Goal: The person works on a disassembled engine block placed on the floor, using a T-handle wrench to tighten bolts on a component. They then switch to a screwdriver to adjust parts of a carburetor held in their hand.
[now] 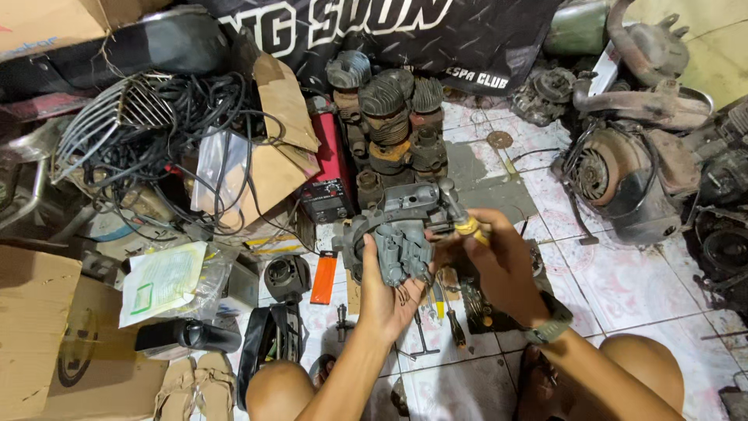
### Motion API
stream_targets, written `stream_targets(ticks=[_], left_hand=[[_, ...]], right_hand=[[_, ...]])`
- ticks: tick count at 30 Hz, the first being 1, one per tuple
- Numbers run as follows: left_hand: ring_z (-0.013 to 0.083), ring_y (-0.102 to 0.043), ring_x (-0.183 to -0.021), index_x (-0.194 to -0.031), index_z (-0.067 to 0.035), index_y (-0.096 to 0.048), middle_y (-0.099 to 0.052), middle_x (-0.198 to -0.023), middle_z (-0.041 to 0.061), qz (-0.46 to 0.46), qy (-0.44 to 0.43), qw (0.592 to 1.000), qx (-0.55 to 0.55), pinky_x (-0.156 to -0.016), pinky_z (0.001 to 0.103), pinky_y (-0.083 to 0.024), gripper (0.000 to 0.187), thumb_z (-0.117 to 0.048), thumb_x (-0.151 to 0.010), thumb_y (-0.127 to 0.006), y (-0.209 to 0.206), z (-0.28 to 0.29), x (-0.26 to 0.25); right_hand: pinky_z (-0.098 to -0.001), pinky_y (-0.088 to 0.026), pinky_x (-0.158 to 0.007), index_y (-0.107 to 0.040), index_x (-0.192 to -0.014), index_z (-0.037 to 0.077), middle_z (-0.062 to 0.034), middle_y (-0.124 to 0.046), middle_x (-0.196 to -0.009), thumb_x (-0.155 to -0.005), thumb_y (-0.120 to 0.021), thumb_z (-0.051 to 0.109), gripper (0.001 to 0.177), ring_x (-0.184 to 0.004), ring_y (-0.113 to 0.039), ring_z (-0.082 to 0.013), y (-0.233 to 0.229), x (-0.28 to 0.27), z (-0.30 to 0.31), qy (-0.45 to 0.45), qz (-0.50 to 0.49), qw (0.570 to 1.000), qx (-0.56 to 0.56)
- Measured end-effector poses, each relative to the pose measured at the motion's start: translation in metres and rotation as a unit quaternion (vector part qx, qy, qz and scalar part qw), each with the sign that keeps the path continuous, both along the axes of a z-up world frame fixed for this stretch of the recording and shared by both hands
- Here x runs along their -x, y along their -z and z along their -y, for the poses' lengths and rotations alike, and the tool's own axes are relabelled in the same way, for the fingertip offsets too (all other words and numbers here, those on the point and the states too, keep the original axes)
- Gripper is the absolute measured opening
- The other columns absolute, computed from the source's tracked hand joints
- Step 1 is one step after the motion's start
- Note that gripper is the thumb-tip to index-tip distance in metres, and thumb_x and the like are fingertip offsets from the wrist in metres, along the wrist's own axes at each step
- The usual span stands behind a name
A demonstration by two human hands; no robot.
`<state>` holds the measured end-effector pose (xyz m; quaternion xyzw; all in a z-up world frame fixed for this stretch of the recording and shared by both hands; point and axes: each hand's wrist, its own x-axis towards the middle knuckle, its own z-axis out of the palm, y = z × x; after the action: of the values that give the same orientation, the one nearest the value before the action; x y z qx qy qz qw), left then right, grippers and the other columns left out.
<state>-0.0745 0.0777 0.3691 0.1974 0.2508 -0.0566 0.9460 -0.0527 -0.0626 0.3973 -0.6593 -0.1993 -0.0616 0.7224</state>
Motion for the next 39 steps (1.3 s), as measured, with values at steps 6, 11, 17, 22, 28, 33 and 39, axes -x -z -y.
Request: stream_targets(ticks=[6,11,17,22,28,33,39], left_hand=[[0.0271,-0.061,-0.110,-0.123,-0.009,-0.060,-0.062,-0.123,0.013,0.016,0.022,0.999,-0.019,-0.093,0.039,-0.049,0.070,-0.065,-0.083,-0.046,0.011,-0.001,-0.001],[0.0304,-0.061,-0.109,-0.122,-0.009,-0.060,-0.063,-0.121,0.015,-0.008,-0.004,1.000,-0.005,-0.095,0.041,-0.048,0.067,-0.062,-0.083,-0.050,0.008,-0.004,-0.001],[0.0317,-0.061,-0.108,-0.119,-0.009,-0.062,-0.064,-0.117,0.016,-0.029,-0.033,0.999,0.024,-0.096,0.042,-0.048,0.063,-0.060,-0.082,-0.054,0.010,-0.010,-0.002],[0.0339,-0.062,-0.104,-0.115,-0.007,-0.063,-0.065,-0.114,0.017,-0.048,-0.058,0.996,0.036,-0.094,0.043,-0.049,0.060,-0.058,-0.083,-0.056,0.015,-0.016,-0.003],[0.0309,-0.063,-0.104,-0.116,-0.011,-0.063,-0.065,-0.115,0.016,-0.041,-0.052,0.998,0.019,-0.094,0.045,-0.050,0.058,-0.059,-0.084,-0.055,0.040,-0.019,-0.008],[0.0347,-0.060,-0.107,-0.118,-0.010,-0.060,-0.062,-0.120,0.017,-0.016,-0.061,0.997,0.051,-0.089,0.047,-0.051,0.057,-0.053,-0.081,-0.059,0.013,-0.013,-0.012],[0.0314,-0.063,-0.104,-0.114,-0.008,-0.061,-0.063,-0.118,0.018,0.019,-0.090,0.993,0.071,-0.079,0.042,-0.057,0.057,-0.054,-0.082,-0.056,0.033,-0.018,-0.027]], right_hand=[[-0.0364,-0.060,-0.058,-0.050,-0.118,-0.001,-0.0196,-0.069,-0.081,-0.090,-0.051,0.008,0.030,-0.068,-0.070,-0.0242,0.005,-0.005,0.000,-0.023,-0.022,0.999,-0.028],[-0.0362,-0.058,-0.065,-0.050,-0.118,-0.004,-0.0200,-0.069,-0.082,-0.090,-0.052,0.005,0.030,-0.072,-0.070,-0.0245,0.013,-0.009,-0.005,-0.033,0.043,0.998,-0.029],[-0.0347,-0.057,-0.065,-0.052,-0.117,-0.005,-0.0188,-0.067,-0.081,-0.089,-0.052,0.004,0.030,-0.072,-0.068,-0.0222,0.026,-0.016,-0.008,-0.032,0.041,0.999,-0.007],[-0.0342,-0.057,-0.067,-0.053,-0.115,-0.005,-0.0181,-0.066,-0.081,-0.089,-0.053,0.008,0.030,-0.073,-0.068,-0.0218,0.024,-0.015,-0.013,-0.049,0.041,0.998,-0.016],[-0.0357,-0.055,-0.067,-0.054,-0.117,-0.004,-0.0179,-0.065,-0.082,-0.090,-0.053,0.010,0.031,-0.075,-0.067,-0.0216,0.048,-0.021,0.000,-0.025,0.038,0.999,0.022],[-0.0364,-0.055,-0.065,-0.054,-0.116,-0.004,-0.0163,-0.064,-0.082,-0.088,-0.052,0.006,0.030,-0.074,-0.065,-0.0224,0.037,-0.016,0.002,-0.021,0.012,0.999,0.022],[-0.0314,-0.054,-0.058,-0.055,-0.112,-0.002,-0.0124,-0.063,-0.073,-0.086,-0.050,0.002,0.027,-0.065,-0.063,-0.0193,0.027,-0.013,0.002,-0.056,-0.052,0.997,0.024]])
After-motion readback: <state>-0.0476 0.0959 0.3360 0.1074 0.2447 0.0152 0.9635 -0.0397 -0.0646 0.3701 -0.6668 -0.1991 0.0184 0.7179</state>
